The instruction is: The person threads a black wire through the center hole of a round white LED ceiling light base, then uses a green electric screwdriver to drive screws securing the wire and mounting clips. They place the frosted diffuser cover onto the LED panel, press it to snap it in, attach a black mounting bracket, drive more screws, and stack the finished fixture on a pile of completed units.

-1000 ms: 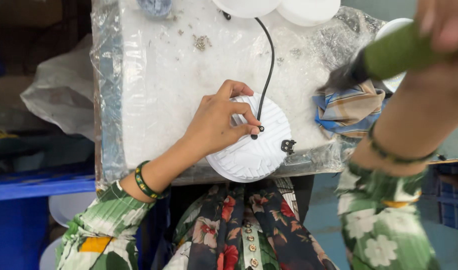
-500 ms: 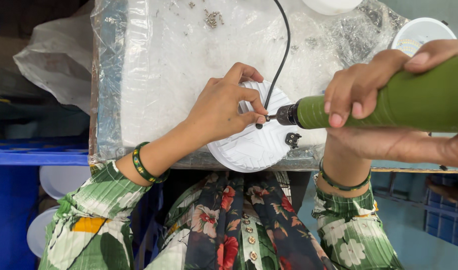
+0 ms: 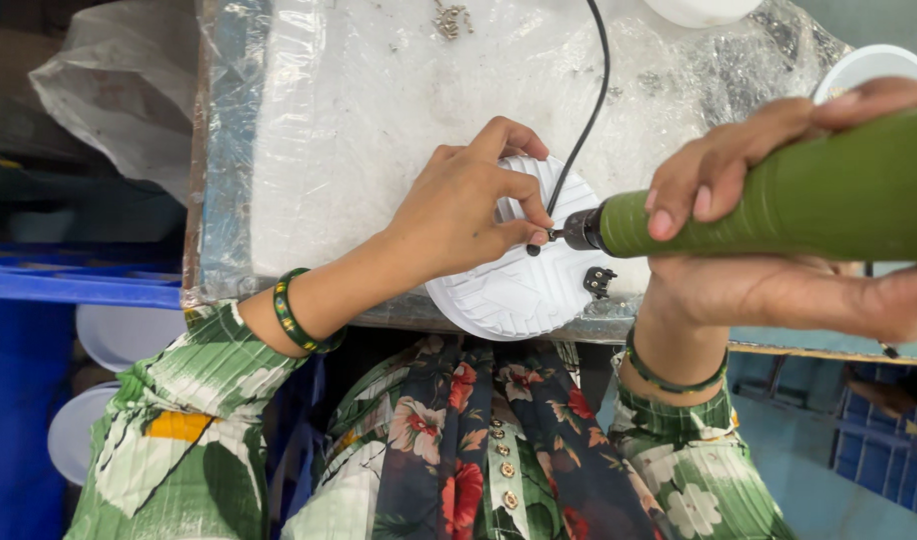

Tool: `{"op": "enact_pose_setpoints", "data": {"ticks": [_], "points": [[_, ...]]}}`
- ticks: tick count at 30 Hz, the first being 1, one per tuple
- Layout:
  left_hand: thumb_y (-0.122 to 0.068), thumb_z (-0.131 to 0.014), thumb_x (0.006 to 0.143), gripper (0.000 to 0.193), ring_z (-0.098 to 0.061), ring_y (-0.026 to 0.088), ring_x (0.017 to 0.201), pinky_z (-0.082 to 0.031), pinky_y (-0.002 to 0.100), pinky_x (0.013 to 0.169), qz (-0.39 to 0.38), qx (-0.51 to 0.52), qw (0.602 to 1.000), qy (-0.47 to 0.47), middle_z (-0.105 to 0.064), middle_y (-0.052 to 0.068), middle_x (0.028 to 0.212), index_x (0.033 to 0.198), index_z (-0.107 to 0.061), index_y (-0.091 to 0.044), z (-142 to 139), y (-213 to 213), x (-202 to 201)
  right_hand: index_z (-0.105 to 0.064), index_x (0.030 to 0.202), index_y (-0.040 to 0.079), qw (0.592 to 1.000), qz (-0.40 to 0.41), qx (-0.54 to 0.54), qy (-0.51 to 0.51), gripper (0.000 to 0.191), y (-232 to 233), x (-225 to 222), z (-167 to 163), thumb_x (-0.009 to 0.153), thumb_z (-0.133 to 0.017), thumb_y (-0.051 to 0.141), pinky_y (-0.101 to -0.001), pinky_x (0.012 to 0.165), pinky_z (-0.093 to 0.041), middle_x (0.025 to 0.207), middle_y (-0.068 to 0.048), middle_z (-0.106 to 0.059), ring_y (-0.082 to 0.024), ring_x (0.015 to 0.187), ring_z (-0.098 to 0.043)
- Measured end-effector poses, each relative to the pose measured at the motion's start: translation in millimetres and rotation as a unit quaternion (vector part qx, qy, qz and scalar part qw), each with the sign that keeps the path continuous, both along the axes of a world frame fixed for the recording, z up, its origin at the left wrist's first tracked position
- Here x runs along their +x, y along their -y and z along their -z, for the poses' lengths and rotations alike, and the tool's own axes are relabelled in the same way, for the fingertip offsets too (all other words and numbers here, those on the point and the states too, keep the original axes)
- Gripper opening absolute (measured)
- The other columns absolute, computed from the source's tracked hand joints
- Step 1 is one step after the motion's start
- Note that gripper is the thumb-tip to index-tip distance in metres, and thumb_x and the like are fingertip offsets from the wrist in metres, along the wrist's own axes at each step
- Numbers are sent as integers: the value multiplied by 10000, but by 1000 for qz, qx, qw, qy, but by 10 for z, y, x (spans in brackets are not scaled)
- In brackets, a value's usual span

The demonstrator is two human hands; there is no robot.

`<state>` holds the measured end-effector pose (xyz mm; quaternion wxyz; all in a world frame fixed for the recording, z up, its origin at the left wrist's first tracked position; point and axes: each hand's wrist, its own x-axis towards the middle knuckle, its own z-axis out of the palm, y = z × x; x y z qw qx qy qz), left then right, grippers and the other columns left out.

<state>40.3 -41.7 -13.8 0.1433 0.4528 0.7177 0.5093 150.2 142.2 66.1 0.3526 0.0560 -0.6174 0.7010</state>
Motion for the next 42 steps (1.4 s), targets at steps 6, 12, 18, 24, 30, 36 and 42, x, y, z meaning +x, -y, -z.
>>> {"op": "enact_pose_setpoints", "data": {"ticks": [6,12,18,24,30,36,42], "points": [[-278,-858,786,111,-572,253,1246,-382,445,1034,2,9,1000,-5,-557,41,1333,815,-787,-198,16,1,-4,-423,1179,23,998,-8,57,24,958,46,-19,-73,811,-419,907,-368,442,-408,675,-173,-448,-244,449,-426],[-277,-862,780,106,-571,257,1235,-373,446,1033,-2,11,1000,5,-564,38,1327,808,-794,-201,5,14,4,-414,1188,12,999,-3,27,26,898,59,29,-92,858,-435,847,-399,461,-407,691,-197,-457,-266,478,-432],[-260,-853,783,89,-580,249,1213,-379,442,1052,-10,3,1000,26,-581,33,1325,790,-790,-198,33,19,6,-430,1135,56,995,-68,75,16,915,-49,34,-30,774,-433,897,-354,387,-456,658,-108,-486,-203,426,-481],[-255,-883,743,118,-576,272,1237,-441,436,1023,-15,15,999,29,-587,53,1320,779,-789,-194,55,1,19,-504,1104,44,989,-92,107,-50,899,-38,-91,-24,819,-395,890,-353,425,-516,681,-99,-574,-204,493,-598],[-300,-897,737,276,-524,287,1358,-454,416,1106,51,53,996,46,-549,61,1427,993,-804,-254,133,60,-91,-501,1159,50,982,-152,36,-105,929,-241,-66,-84,824,-404,910,-307,449,-520,733,-92,-576,-166,496,-595],[-379,-916,718,580,-371,331,1467,-278,531,1155,135,34,990,-16,-425,105,1534,1265,-742,-294,210,216,-172,-482,1192,52,988,-86,62,-116,945,-256,-13,35,819,-340,909,-319,427,-470,742,-86,-528,-182,446,-529],[-412,-911,737,549,-359,318,1483,-278,527,1178,138,47,989,-35,-423,89,1546,1247,-747,-294,225,205,-180,-474,1228,50,989,-94,64,-94,964,-185,-39,80,813,-329,908,-336,438,-454,720,-110,-523,-217,431,-511]]}}
